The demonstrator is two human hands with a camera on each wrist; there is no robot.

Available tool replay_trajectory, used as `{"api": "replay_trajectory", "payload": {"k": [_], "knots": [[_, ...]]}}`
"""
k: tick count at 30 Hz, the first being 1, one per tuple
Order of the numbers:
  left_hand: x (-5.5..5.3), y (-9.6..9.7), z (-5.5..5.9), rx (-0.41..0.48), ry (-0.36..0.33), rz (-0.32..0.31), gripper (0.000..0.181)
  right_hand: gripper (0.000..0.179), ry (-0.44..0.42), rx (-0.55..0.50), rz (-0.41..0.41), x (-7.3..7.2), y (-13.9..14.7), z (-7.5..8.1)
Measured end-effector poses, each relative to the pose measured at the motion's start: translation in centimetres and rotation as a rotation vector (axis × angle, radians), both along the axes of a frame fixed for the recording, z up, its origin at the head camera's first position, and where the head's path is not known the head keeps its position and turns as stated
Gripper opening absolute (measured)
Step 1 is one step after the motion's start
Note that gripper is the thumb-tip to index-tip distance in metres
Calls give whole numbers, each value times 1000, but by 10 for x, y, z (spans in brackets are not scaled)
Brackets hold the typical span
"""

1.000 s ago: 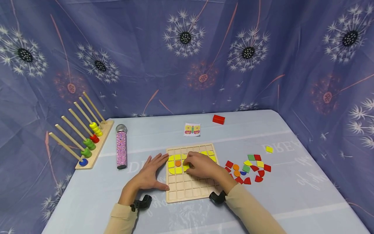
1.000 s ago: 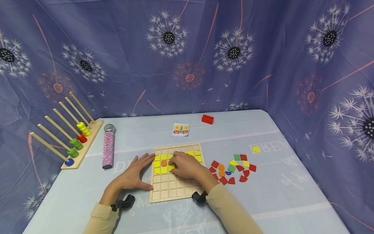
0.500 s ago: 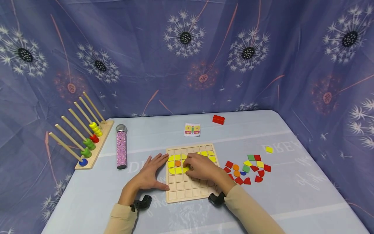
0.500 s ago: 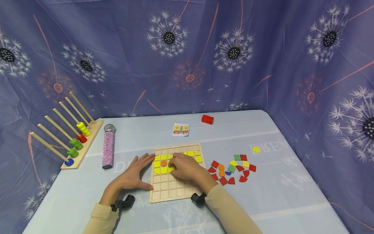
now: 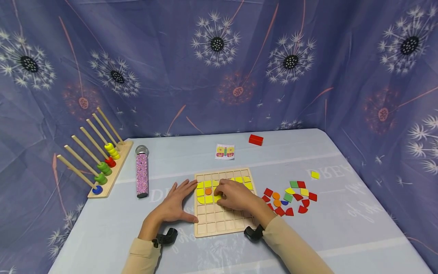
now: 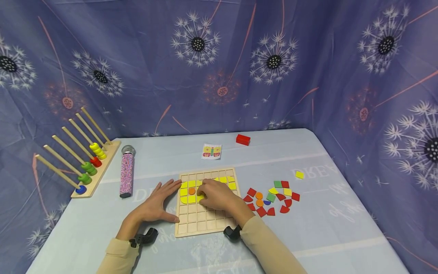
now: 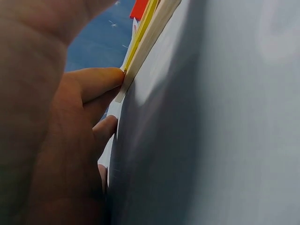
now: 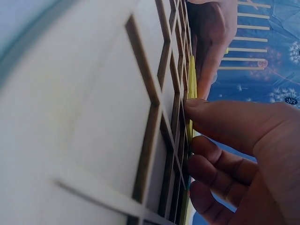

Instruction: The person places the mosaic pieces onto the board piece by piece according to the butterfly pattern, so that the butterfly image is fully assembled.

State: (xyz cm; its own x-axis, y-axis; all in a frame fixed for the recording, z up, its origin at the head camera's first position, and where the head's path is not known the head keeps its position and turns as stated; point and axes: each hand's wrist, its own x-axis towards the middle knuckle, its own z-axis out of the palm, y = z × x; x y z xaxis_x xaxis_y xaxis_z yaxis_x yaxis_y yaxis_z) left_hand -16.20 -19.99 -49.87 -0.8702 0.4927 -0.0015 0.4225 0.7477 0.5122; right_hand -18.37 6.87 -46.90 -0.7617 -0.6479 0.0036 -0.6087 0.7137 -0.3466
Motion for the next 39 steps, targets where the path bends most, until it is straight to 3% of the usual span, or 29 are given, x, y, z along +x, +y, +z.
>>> {"api": "replay_trajectory", "payload": {"k": [14,27,39], "knots": [[1,1,0,0,-2,7,122,16,8,-93,-31,-2,23,6],[1,2,1,-2,3,4,121,23,-44,-240,-148,-11,88,19],[1,2,2,3,-5,5,122,21,-59,-289,-282,-15,153,12]]}}
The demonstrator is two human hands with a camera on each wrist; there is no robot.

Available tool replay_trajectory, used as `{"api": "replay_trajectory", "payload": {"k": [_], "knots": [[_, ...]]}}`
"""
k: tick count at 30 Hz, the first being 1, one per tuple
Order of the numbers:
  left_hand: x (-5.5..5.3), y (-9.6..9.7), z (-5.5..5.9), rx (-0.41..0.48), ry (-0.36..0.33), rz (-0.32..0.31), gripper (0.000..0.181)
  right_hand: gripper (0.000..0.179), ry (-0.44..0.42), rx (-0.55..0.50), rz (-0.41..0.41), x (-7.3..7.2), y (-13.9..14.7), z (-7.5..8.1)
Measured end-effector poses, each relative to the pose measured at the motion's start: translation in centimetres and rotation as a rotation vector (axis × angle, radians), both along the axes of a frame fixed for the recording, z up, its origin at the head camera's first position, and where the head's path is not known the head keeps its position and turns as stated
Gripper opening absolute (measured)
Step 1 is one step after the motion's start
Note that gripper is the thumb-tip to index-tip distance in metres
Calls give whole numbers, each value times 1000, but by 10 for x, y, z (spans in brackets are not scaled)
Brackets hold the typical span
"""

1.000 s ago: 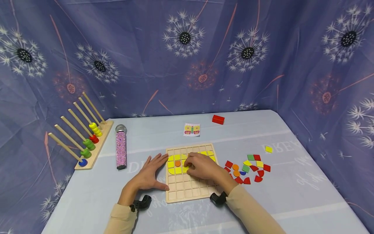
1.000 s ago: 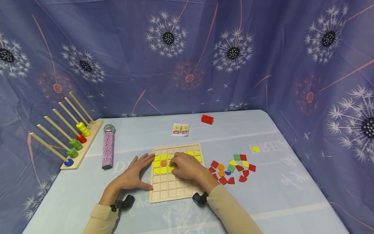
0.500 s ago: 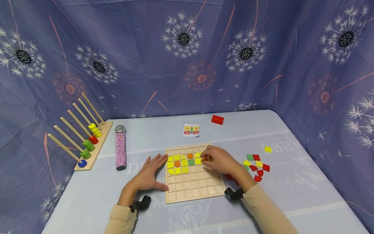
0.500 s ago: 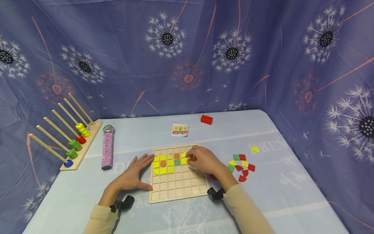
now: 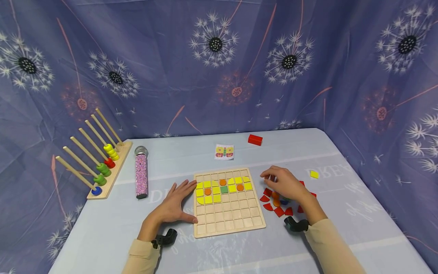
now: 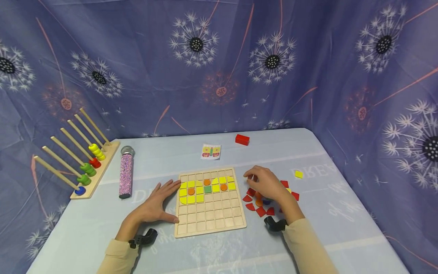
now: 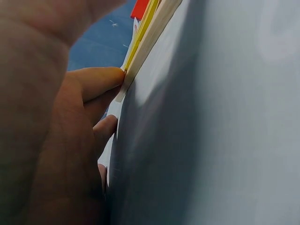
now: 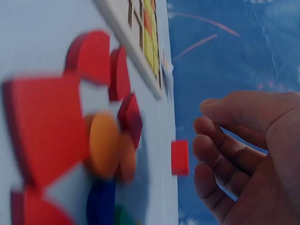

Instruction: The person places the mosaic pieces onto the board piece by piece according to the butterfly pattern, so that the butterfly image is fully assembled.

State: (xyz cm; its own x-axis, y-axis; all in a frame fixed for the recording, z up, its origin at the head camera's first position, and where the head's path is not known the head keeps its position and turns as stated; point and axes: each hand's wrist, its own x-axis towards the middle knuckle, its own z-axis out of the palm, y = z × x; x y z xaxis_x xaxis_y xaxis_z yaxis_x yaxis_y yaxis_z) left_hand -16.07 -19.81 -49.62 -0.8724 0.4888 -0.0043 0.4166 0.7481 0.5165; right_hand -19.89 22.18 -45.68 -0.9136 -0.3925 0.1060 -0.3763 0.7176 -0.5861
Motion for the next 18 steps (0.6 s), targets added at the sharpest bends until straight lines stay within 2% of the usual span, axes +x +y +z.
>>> {"api": "replay_trajectory", "payload": {"k": [10,18], "knots": [[-3,0,-4,-13,-12,5,123,23,-44,3,-95,5,39,-13],[-3,0,-3,-8,-17,16,122,26,-93,16,-74,11,51,-22]]}}
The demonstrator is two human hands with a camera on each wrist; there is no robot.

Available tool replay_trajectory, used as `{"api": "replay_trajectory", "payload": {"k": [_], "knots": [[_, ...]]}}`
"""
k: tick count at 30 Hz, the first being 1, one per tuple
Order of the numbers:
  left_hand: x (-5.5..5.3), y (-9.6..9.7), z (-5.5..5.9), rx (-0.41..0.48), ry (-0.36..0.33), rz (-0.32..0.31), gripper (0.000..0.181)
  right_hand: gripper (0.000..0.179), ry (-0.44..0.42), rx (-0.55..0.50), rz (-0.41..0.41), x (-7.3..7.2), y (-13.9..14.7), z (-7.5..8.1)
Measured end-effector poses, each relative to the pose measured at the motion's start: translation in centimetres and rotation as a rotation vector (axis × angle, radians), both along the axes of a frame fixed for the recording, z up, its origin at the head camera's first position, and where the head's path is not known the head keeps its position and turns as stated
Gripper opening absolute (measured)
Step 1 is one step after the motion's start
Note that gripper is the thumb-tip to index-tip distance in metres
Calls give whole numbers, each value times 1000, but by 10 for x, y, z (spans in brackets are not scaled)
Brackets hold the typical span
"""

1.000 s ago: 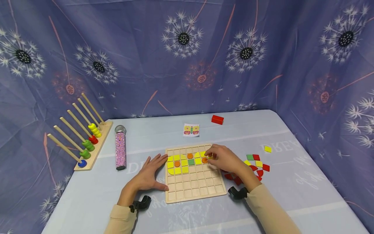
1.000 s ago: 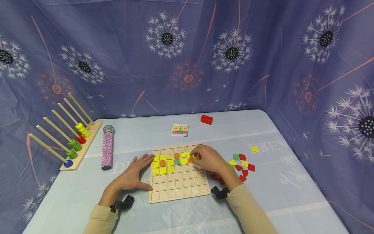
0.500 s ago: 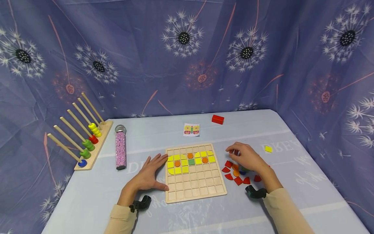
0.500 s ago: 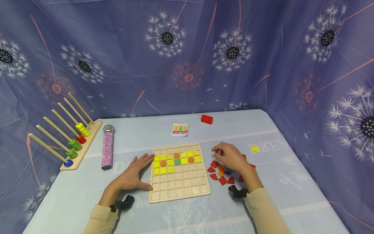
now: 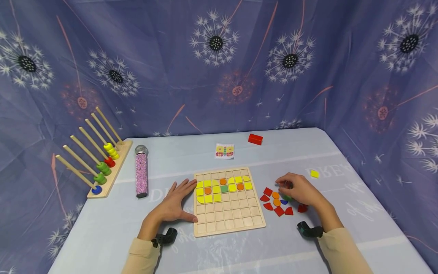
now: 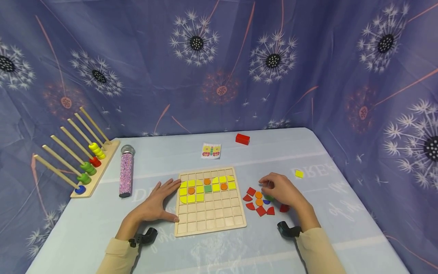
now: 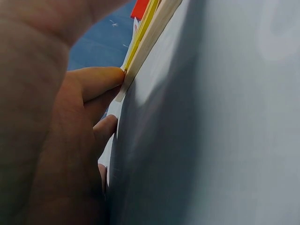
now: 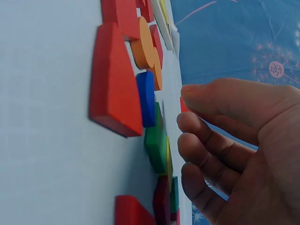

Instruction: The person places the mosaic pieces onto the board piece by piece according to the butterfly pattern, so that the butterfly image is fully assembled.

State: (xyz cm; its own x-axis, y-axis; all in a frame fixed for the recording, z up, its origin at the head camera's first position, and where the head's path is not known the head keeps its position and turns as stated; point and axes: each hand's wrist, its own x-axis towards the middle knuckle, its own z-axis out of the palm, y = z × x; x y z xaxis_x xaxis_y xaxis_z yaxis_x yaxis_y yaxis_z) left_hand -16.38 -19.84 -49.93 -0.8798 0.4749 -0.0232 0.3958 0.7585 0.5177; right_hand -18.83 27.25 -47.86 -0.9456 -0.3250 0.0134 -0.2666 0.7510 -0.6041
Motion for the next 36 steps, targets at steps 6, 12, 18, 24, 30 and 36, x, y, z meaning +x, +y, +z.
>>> {"api": "replay_trajectory", "payload": {"k": [6,12,18,24,30,36], "knots": [[1,0,0,2,4,-4,122,26,-5,-30,-45,4,11,-3],[1,0,-1,7,9,-7,122,29,16,-28,-116,9,31,-5],[1,-1,-1,-3,10,-3,123,33,89,33,-192,10,43,-8],[1,0,0,8,9,-4,122,36,99,72,-193,6,42,-11],[2,0,1,14,15,-5,123,31,77,98,-206,2,37,-9],[2,0,2,13,10,-5,123,30,85,50,-202,-2,29,-7]]}}
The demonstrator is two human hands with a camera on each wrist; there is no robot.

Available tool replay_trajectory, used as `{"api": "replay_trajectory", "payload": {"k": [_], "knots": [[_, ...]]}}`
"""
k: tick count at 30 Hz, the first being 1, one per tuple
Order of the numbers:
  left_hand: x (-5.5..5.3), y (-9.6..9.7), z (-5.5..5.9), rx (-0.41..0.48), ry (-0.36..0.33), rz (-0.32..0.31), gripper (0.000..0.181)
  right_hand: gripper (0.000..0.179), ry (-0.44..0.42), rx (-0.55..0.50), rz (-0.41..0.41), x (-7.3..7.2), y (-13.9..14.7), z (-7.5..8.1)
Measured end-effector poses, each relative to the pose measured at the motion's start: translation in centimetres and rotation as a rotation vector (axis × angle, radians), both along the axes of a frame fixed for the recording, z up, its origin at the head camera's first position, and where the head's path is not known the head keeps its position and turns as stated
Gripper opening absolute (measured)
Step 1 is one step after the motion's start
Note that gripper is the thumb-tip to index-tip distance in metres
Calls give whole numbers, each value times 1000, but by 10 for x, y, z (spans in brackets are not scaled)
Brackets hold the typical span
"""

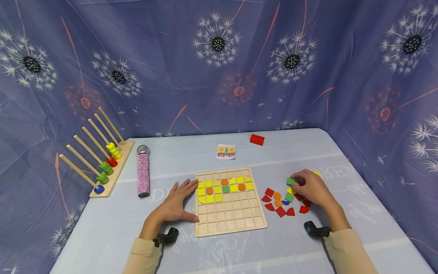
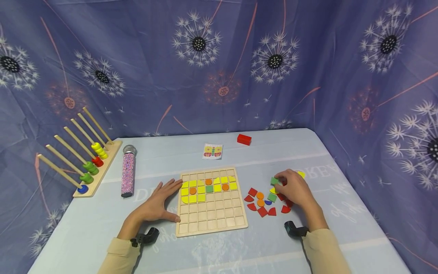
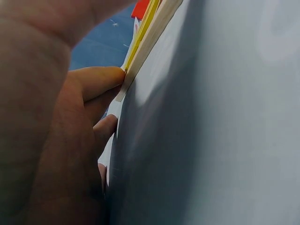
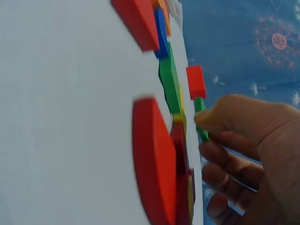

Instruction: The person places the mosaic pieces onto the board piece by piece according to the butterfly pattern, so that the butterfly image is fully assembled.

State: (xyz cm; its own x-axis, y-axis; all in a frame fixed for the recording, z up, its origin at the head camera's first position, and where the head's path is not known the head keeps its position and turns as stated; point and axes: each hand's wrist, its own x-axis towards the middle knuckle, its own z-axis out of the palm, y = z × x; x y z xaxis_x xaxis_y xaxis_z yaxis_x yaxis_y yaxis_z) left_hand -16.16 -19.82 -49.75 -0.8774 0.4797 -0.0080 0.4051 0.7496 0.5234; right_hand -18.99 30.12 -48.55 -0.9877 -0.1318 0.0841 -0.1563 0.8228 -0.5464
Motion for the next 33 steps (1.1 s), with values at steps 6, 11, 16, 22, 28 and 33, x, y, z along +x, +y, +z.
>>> {"api": "replay_trajectory", "payload": {"k": [6,11,16,22,28,33], "knots": [[1,1,2,-5,-2,-2,122,30,4,-39,43,-2,-19,0],[1,0,2,-3,-5,3,122,30,0,-38,94,-2,-43,1],[0,0,0,-14,5,8,123,28,-26,-30,149,-4,-68,4],[0,0,-2,-1,25,3,123,27,-38,-37,230,-5,-95,8],[0,0,-1,-4,22,-6,122,27,-32,-41,298,-5,-116,10],[0,0,0,-10,12,-4,122,26,-31,-16,343,-4,-133,10]]}}
